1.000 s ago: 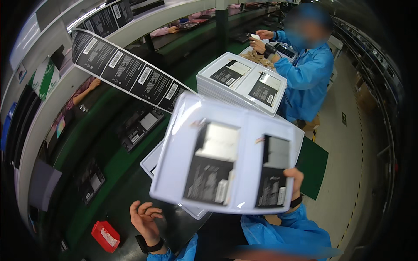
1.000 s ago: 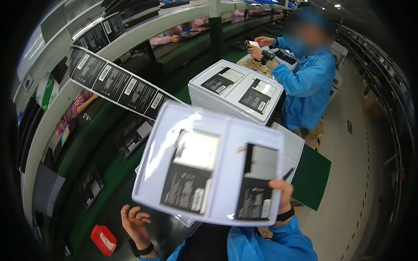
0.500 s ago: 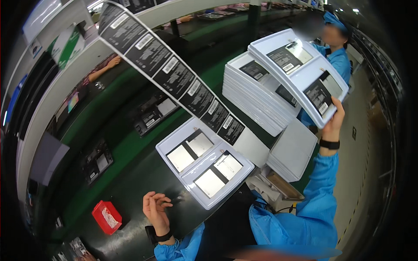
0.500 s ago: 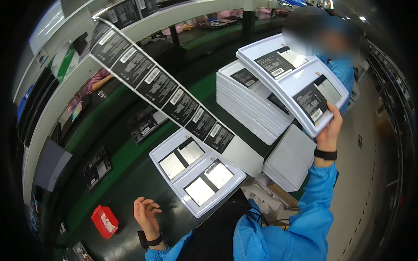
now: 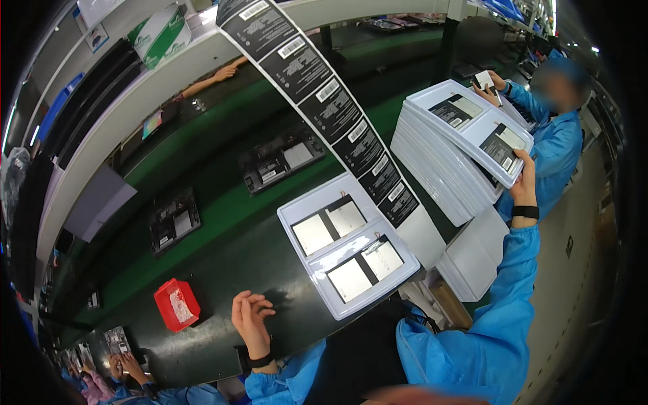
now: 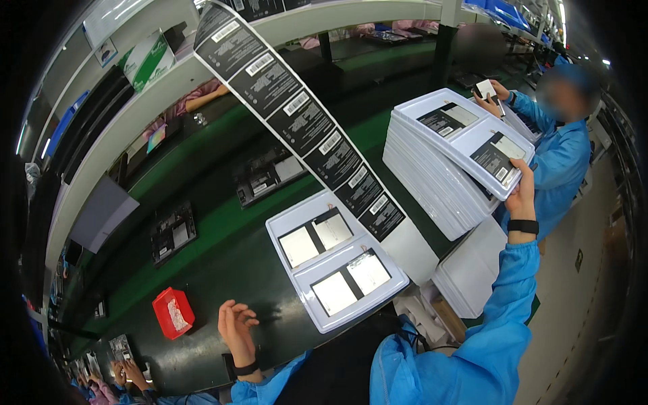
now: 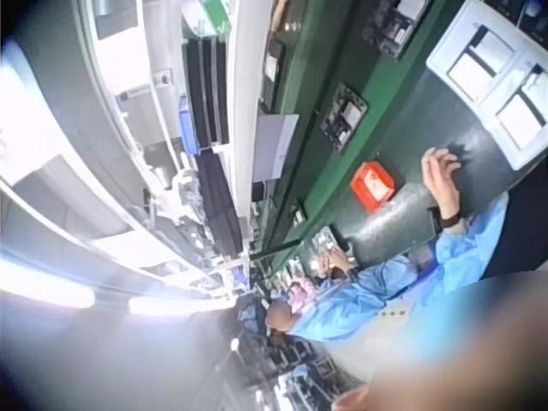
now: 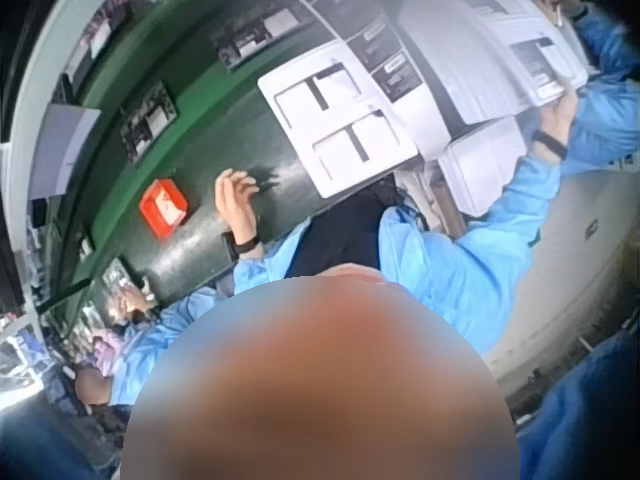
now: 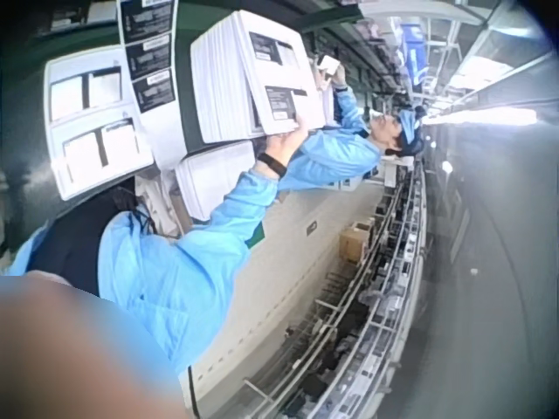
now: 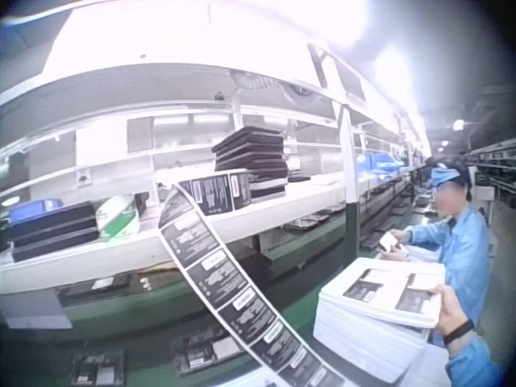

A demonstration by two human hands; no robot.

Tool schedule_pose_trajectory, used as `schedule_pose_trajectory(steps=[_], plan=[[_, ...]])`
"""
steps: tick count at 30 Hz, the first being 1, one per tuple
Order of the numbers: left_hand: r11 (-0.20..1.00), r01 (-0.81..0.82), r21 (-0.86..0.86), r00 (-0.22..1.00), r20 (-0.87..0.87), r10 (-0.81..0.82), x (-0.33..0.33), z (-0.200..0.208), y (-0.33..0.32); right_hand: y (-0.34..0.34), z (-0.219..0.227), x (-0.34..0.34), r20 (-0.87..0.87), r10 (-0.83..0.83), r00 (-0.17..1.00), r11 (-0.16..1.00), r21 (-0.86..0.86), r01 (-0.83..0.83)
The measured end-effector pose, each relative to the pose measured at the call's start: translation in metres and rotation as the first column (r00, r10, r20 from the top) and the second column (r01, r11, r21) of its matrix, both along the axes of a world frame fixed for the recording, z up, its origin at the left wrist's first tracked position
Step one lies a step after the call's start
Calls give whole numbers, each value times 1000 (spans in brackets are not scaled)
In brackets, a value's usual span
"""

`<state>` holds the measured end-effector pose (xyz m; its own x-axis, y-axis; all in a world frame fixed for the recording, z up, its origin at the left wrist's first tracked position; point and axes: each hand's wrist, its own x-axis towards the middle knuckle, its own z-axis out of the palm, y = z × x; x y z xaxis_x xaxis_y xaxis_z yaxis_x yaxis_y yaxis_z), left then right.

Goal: Applying stickers/labels to components and using a tool to manipulate internal electronic parts on a production line.

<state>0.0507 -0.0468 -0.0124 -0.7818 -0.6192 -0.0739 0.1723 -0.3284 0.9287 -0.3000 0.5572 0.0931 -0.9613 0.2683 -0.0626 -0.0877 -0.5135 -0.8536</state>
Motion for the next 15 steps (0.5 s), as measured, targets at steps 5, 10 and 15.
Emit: schedule_pose_trajectory(steps=[5,10,15], plan=[[995,61,-73,998,32,-59,-14,4,-9,18,2,6,-63,-114,991,993,-4,114],[999,31,-34,994,105,-27,-24,-11,-28,8,30,78,-136,-621,772,676,404,616],[965,74,-252,980,196,-25,-60,17,-72,-48,55,112,-390,-443,807,629,506,590]])
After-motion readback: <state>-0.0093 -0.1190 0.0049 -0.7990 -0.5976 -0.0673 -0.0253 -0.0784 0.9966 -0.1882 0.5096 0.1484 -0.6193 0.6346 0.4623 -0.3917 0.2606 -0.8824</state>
